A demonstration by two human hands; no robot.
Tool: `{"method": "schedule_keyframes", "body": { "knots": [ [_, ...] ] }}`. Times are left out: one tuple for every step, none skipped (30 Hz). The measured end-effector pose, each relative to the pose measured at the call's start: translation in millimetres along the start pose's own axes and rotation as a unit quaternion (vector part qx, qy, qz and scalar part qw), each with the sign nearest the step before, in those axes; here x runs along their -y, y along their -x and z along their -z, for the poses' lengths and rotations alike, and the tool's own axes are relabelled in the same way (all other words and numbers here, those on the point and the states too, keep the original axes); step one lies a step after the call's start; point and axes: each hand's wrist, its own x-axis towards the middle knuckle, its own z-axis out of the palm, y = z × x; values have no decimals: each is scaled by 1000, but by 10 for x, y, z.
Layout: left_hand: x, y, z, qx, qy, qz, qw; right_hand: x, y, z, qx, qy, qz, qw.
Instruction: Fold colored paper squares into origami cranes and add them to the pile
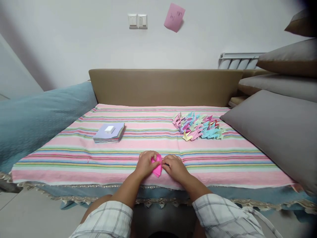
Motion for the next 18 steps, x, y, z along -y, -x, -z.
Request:
{"method": "schedule_keyframes", "body": {
  "knots": [
    [9,4,10,8,7,-11,1000,-6,-1,9,5,-5,2,1000],
    [18,8,22,16,14,-20,1000,-11,-1,18,10,-10,5,1000],
    [25,12,35,25,19,-26,999,-17,-2,25,14,-15,9,1000],
    [33,15,49,32,23,-31,999,-21,-1,30,16,-20,12,1000],
    [39,18,60,39,26,-34,998,-24,-1,35,16,-24,14,999],
    [46,21,70,43,27,-39,998,-25,1,38,16,-28,14,999],
    [52,23,76,46,27,-44,998,-23,3,40,15,-30,13,999],
    [57,25,79,49,25,-48,997,-20,5,41,16,-30,10,999],
    [61,27,80,50,24,-50,997,-15,8,41,16,-29,6,999],
    [65,28,79,52,22,-51,997,-10,10,41,17,-27,3,999],
    [68,30,76,53,20,-49,997,-3,12,40,16,-25,0,1000],
    [69,31,73,54,18,-48,997,3,13,39,15,-22,-1,1000],
    [69,32,70,55,16,-48,997,9,14,38,12,-21,-3,1000],
    [67,33,69,56,15,-47,997,13,14,38,9,-20,-4,1000],
    [64,35,70,55,13,-47,997,16,13,38,6,-21,-4,1000],
    [60,37,73,55,12,-49,997,18,12,40,6,-22,-3,1000],
    [54,41,81,55,10,-53,997,17,12,44,7,-24,-3,1000],
    [45,46,91,57,8,-58,997,15,11,48,8,-26,-1,1000]
  ]
}}
